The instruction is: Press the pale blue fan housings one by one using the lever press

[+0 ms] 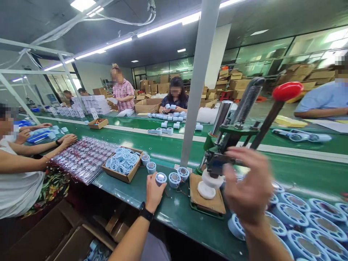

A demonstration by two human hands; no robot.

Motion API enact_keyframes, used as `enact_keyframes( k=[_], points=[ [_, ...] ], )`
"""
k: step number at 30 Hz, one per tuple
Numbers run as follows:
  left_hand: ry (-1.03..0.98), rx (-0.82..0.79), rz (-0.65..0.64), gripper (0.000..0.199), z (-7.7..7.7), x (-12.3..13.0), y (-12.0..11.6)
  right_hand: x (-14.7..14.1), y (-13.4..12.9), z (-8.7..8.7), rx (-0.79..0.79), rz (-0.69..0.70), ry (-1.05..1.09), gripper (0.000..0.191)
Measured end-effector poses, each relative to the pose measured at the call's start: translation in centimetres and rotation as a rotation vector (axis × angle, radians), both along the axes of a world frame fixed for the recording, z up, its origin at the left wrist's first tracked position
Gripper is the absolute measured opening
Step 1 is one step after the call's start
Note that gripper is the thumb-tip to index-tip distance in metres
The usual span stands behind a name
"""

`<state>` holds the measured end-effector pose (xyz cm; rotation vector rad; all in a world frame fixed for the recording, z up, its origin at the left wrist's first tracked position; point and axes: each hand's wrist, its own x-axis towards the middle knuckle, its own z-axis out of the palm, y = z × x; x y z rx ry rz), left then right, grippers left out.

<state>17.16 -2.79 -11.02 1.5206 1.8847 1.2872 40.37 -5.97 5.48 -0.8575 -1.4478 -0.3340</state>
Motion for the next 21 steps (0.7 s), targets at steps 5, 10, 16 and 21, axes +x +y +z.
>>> enact_keyframes(
  k=[5, 10, 16, 21],
  points=[
    [0.127, 0.086, -0.211, 0.042, -0.4, -0.3, 1.7, -10.4, 5.4, -7.4, -0.568, 0.292, -0.289, 0.034],
    [0.362, 0.22, -0.105, 0.038, 3.6, -7.4, 2.3, -16.8, 10.8, -10.7, -0.837, 0.281, -0.453, 0.045],
    [0.546, 0.257, -0.008, 0.008, 8.9, -16.5, 6.1, -18.5, 10.4, -11.8, -0.869, 0.211, -0.495, 0.039],
    [0.582, 0.275, -0.08, 0.014, 10.1, -17.4, 6.7, -16.1, 7.1, -11.7, -0.804, 0.231, -0.527, 0.041]
  ],
)
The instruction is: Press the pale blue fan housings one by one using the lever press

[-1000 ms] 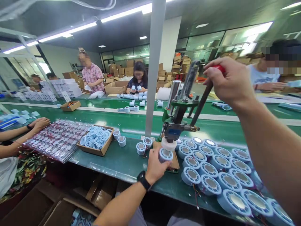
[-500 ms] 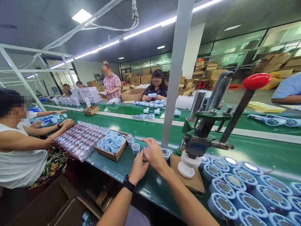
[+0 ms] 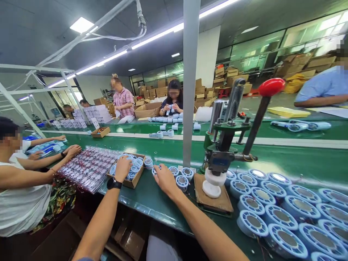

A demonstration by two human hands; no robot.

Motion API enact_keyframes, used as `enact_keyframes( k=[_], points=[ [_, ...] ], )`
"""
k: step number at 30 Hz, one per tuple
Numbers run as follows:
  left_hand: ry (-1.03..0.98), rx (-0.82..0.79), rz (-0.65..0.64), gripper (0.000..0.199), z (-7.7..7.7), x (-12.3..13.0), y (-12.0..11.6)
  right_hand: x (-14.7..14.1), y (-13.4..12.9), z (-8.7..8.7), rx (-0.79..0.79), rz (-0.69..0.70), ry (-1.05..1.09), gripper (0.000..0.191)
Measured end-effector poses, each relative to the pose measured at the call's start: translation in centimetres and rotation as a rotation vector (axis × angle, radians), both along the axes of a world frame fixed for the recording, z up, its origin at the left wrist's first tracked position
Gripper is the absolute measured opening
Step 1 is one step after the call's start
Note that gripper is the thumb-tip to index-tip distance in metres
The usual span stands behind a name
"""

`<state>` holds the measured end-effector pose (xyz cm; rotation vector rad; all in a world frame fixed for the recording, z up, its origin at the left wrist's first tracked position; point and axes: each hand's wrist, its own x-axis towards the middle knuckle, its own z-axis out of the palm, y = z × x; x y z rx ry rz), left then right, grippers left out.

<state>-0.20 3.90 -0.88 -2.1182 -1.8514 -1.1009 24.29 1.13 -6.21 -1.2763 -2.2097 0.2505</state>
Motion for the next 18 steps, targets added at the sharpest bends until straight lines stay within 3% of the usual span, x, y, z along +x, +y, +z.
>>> enact_keyframes(
  k=[4, 7, 11, 15, 18],
  points=[
    [-0.011, -0.033, -0.088, 0.018, -1.4, 3.0, -2.4, 5.1, -5.3, -2.9, -0.038, 0.15, -0.05, 0.05],
    [-0.013, -0.153, -0.221, 0.023, -4.8, 7.1, -5.3, 9.6, -9.4, -5.3, -0.055, 0.197, -0.023, 0.054],
    [-0.003, -0.317, -0.324, 0.027, -9.8, 12.1, -7.8, 14.0, -12.0, -6.3, -0.126, 0.155, 0.142, 0.048],
    [-0.009, -0.302, -0.269, 0.03, -12.2, 13.7, -9.2, 15.2, -12.6, -7.1, -0.164, 0.032, 0.342, 0.013],
    [-0.003, -0.314, -0.286, 0.041, -13.0, 13.6, -10.7, 14.4, -13.1, -8.8, -0.093, -0.119, 0.47, 0.014]
  ],
)
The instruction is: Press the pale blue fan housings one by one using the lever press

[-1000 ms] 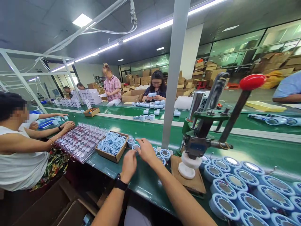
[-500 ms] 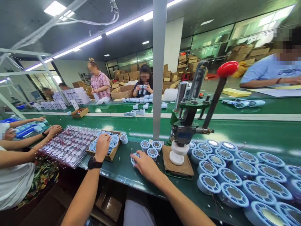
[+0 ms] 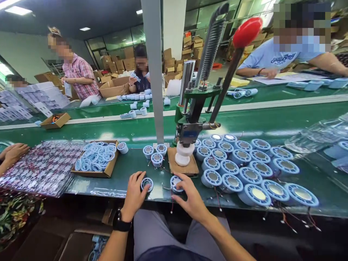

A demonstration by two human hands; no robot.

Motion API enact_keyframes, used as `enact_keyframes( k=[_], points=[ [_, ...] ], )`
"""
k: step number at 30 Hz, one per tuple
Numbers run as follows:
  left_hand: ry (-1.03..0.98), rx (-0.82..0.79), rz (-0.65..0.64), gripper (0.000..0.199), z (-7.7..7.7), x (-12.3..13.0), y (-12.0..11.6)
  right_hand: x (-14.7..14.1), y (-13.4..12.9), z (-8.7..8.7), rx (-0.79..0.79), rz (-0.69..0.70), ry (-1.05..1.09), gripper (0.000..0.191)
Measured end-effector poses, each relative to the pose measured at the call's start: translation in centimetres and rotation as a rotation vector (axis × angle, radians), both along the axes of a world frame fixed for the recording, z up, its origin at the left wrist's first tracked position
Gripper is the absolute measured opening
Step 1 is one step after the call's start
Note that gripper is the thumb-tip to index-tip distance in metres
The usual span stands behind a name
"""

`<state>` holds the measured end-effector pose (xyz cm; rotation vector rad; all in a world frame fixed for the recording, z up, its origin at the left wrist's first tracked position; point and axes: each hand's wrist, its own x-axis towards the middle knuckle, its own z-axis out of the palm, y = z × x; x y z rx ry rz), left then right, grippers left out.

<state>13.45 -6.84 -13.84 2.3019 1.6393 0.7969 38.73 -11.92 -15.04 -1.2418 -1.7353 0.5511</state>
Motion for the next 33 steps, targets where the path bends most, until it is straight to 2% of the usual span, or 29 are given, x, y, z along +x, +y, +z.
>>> enact_keyframes(
  k=[2, 4, 7, 10, 14, 17, 23, 28, 30, 31, 33],
  points=[
    [-0.003, -0.006, 0.008, 0.047, -0.3, 0.0, -1.0, -1.1, -0.2, -1.1, 0.032, -0.135, 0.064, 0.023],
    [-0.054, -0.015, 0.063, 0.044, -0.3, 0.3, -1.7, -2.5, -0.1, -1.7, 0.047, -0.255, 0.112, 0.031],
    [-0.225, -0.091, 0.126, 0.051, 0.9, 1.5, -1.9, -4.2, 0.4, -1.7, 0.036, -0.326, 0.159, 0.034],
    [-0.305, -0.186, 0.018, 0.065, 2.9, 3.4, -1.9, -5.0, 1.0, -1.6, 0.004, -0.238, 0.183, 0.04],
    [-0.215, -0.198, -0.203, 0.07, 4.5, 5.9, -2.1, -4.6, 1.0, -2.3, -0.042, -0.122, 0.198, 0.062],
    [-0.164, -0.189, -0.249, 0.071, 4.4, 7.1, -2.0, -4.1, 0.8, -2.7, -0.044, -0.099, 0.224, 0.07],
    [-0.242, -0.235, -0.2, 0.068, 4.0, 7.4, -2.1, -3.9, 0.8, -2.3, -0.071, -0.061, 0.277, 0.081],
    [-0.372, -0.303, -0.172, 0.067, 2.6, 7.5, -2.4, -3.8, 0.6, -3.0, -0.13, -0.003, 0.142, 0.076],
    [-0.425, -0.344, -0.185, 0.062, 1.9, 7.5, -2.5, -2.8, 0.6, -2.0, -0.159, 0.056, 0.015, 0.074],
    [-0.443, -0.367, -0.191, 0.06, 1.7, 7.6, -2.4, -1.9, 0.6, -0.8, -0.155, 0.087, -0.062, 0.074],
    [-0.449, -0.403, -0.174, 0.057, 2.1, 7.8, -1.9, 0.9, 1.0, 3.9, -0.046, 0.1, -0.219, 0.07]
  ],
)
